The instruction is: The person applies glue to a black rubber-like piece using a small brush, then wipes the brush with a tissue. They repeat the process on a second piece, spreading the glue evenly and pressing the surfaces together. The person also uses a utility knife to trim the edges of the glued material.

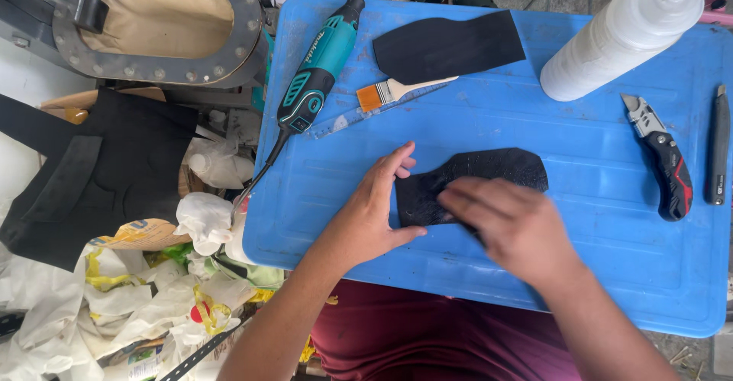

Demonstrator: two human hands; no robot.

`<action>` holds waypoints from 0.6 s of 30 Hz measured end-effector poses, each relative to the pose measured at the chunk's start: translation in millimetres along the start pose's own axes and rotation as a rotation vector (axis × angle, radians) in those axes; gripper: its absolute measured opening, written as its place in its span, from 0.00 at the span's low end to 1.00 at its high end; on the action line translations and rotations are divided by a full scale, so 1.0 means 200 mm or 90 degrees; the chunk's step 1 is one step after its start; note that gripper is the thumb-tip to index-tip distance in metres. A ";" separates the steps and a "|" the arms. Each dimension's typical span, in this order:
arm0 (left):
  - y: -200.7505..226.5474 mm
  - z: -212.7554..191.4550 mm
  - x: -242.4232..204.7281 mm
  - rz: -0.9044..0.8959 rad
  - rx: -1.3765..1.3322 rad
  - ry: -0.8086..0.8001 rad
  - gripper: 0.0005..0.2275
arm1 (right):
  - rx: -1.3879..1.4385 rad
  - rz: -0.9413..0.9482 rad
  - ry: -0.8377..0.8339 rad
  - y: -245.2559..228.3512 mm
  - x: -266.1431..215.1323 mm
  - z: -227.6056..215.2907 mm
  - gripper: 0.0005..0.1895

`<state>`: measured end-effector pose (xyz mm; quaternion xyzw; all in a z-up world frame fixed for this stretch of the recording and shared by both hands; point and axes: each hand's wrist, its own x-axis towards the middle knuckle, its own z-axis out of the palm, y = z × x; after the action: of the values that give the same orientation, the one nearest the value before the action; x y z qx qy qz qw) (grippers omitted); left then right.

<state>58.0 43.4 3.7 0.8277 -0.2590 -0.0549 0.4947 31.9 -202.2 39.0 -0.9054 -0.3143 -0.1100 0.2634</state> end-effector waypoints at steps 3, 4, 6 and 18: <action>0.00 0.00 0.01 0.005 0.006 0.018 0.52 | 0.187 -0.077 -0.044 -0.01 0.04 -0.01 0.16; -0.01 0.00 0.02 0.017 0.005 0.015 0.52 | 0.192 -0.042 -0.031 0.00 0.05 -0.04 0.14; -0.01 0.00 -0.01 0.035 0.002 0.015 0.51 | 0.204 0.023 -0.014 -0.03 0.05 -0.05 0.10; -0.02 0.00 0.00 0.005 0.009 0.014 0.53 | 0.316 0.438 0.191 -0.05 0.01 0.22 0.06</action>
<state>59.0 44.4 0.0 0.8307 -0.2573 -0.0419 0.4919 28.8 -171.4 6.4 -0.8407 0.0296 -0.0675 0.5365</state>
